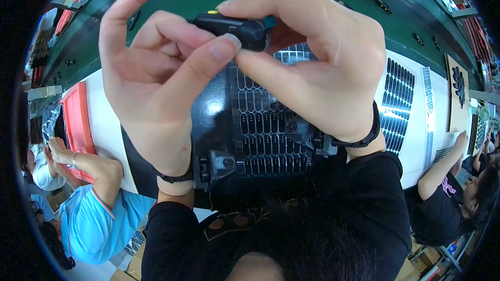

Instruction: The person picks up a small electronic device and a screen protector, peels the backing off, and presses the protector onto the device screen. After smoothing it by hand, they place the finished unit onto a conveyor belt and repeat the process.

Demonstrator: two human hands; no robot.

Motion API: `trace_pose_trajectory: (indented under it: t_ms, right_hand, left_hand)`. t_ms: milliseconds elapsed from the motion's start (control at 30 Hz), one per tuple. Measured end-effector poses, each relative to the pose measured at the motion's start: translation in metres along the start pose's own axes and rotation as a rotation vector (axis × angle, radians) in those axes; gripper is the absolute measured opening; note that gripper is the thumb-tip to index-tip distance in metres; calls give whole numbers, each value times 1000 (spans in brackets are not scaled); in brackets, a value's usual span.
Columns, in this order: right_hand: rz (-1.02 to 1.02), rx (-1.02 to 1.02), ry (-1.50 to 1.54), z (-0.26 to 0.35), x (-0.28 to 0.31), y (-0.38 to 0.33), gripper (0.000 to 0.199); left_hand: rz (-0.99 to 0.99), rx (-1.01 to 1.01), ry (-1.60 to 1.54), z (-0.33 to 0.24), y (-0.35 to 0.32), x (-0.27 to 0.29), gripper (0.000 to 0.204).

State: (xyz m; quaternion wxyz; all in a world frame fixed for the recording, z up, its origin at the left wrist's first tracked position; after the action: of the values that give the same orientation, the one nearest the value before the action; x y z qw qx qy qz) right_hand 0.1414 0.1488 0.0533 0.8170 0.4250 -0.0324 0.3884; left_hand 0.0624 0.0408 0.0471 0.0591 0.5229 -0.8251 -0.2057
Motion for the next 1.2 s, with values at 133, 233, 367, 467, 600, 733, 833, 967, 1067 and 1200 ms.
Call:
trace_pose_trajectory:
  t_ms: [133, 233, 367, 467, 600, 733, 833, 967, 1067, 1200]
  right_hand:
    - [5, -72, 7, -2, 2, 2, 30]
    - [72, -143, 41, -7, -2, 0, 30]
    - [91, -171, 160, -9, -3, 0, 31]
    - [127, -258, 168, -6, -1, 0, 32]
    - [145, -221, 73, -7, 0, -1, 31]
    - [158, -217, 116, -8, -1, -1, 29]
    - [141, -249, 141, -6, 0, -3, 29]
    - [145, -270, 157, -8, -1, -4, 29]
    - [148, -267, 159, -9, 0, -4, 29]
    - [148, -242, 125, -7, 0, -5, 29]
  left_hand:
    - [32, 16, 1, -4, -3, 8, 53]
    - [57, 34, 1, -5, -9, 18, 53]
    - [82, 56, 1, 0, -5, 21, 53]
    - [97, 69, 1, 1, -2, 20, 53]
    - [125, 94, -3, 11, 5, 20, 53]
    - [156, 114, 0, 13, 4, 20, 52]
    - [177, 128, 2, 11, -1, 17, 52]
    - [205, 151, 2, 15, -1, 20, 52]
    - [229, 168, 4, 18, -2, 18, 52]
    - [259, 191, 5, 20, -4, 20, 51]
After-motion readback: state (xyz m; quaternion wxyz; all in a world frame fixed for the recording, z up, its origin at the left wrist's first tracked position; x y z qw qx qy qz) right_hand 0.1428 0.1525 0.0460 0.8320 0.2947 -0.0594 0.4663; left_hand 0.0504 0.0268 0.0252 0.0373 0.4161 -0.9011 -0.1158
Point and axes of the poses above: each hand's wrist, its own y-axis towards the middle knuckle, its own x-axis out of the back of the hand, z = x × y, the point moved 4 cm from there along y, towards the middle knuckle, and after that the axes turned 10 degrees about -z, right-handed, at the moved point
